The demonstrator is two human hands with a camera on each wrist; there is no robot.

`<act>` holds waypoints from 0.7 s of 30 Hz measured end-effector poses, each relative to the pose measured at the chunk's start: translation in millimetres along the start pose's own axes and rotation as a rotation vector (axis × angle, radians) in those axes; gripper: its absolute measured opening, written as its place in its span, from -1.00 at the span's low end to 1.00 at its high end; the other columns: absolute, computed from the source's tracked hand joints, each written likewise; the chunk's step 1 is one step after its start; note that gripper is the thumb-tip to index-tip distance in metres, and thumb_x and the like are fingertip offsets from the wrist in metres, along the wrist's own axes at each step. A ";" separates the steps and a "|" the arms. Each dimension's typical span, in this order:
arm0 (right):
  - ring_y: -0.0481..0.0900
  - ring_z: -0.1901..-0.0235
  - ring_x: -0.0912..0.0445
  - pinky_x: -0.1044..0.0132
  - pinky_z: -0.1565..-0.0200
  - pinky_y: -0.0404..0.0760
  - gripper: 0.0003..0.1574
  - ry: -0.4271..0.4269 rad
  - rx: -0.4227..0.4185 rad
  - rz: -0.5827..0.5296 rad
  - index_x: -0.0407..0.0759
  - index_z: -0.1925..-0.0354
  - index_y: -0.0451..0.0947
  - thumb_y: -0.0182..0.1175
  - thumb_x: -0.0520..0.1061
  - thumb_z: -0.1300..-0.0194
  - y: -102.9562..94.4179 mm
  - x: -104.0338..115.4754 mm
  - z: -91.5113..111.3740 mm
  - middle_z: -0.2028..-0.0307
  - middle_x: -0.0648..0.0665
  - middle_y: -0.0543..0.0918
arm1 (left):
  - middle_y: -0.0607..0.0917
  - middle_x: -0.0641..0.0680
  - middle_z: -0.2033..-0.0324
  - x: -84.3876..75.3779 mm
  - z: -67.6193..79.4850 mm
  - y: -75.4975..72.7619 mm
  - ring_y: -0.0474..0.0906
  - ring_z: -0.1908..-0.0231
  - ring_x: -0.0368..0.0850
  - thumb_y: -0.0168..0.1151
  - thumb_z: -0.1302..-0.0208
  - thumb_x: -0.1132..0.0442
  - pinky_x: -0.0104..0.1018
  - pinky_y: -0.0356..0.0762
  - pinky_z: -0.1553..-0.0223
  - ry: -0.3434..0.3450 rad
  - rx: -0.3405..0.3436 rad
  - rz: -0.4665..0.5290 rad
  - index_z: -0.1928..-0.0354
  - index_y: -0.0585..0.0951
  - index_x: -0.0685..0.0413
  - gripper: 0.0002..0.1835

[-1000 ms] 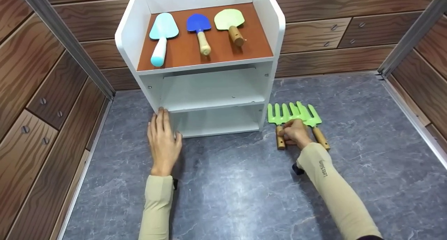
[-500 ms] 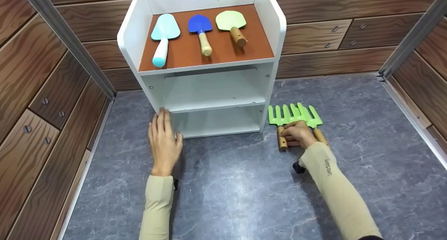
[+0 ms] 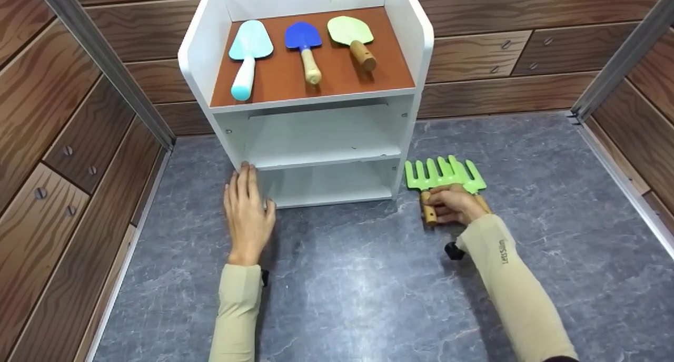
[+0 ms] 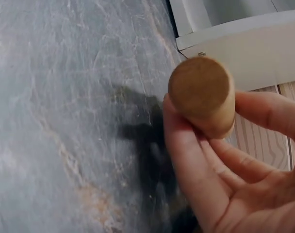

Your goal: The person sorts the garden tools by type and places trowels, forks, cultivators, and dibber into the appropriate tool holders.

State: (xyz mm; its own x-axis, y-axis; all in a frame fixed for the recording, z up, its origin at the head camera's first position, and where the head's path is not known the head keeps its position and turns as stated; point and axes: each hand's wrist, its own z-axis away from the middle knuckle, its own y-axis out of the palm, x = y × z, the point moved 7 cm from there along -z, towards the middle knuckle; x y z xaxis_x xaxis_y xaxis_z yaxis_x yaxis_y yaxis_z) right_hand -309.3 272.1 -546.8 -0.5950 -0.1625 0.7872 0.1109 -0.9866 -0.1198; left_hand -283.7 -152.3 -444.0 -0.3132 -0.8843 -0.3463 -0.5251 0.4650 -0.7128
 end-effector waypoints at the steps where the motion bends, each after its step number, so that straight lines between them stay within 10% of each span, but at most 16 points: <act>1: 0.71 0.43 0.14 0.27 0.37 0.72 -0.20 -0.003 0.018 -0.016 -0.43 -0.48 0.10 0.11 -0.29 -0.37 0.1 -0.5 -0.1 0.40 0.01 0.69 | 0.31 0.34 -0.42 0.1 0.1 0.0 0.23 -0.36 0.41 0.31 -0.16 0.40 0.31 0.07 -0.42 0.000 -0.001 0.000 -0.44 0.28 0.40 -0.21; 10: 0.76 0.29 0.04 0.15 0.20 0.76 -0.01 -0.024 0.131 -0.134 -0.40 -0.57 -0.16 0.11 -0.41 -0.34 3.2 -4.5 -0.8 0.13 -0.23 0.65 | 0.31 0.34 -0.42 0.4 0.3 0.4 0.24 -0.36 0.42 0.34 -0.13 0.41 0.31 0.05 -0.42 0.002 -0.001 0.004 -0.44 0.27 0.40 -0.19; 21: 0.76 0.21 0.06 0.22 0.20 0.75 0.05 -0.100 0.129 -0.128 -0.38 -0.58 -0.25 0.07 -0.47 -0.32 4.1 4.7 2.2 -0.48 -0.49 0.11 | 0.29 0.32 -0.44 0.9 0.4 0.3 0.21 -0.38 0.40 0.30 -0.19 0.38 0.29 0.03 -0.44 -0.014 0.016 0.007 -0.46 0.26 0.38 -0.22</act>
State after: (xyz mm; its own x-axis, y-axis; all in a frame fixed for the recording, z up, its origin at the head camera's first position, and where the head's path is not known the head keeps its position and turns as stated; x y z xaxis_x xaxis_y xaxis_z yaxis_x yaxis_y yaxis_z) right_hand -309.9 267.4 -542.3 -0.5291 -0.0269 0.8482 0.1439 -0.9879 0.0584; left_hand -283.8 -153.0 -444.7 -0.3060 -0.8815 -0.3597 -0.5099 0.4708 -0.7200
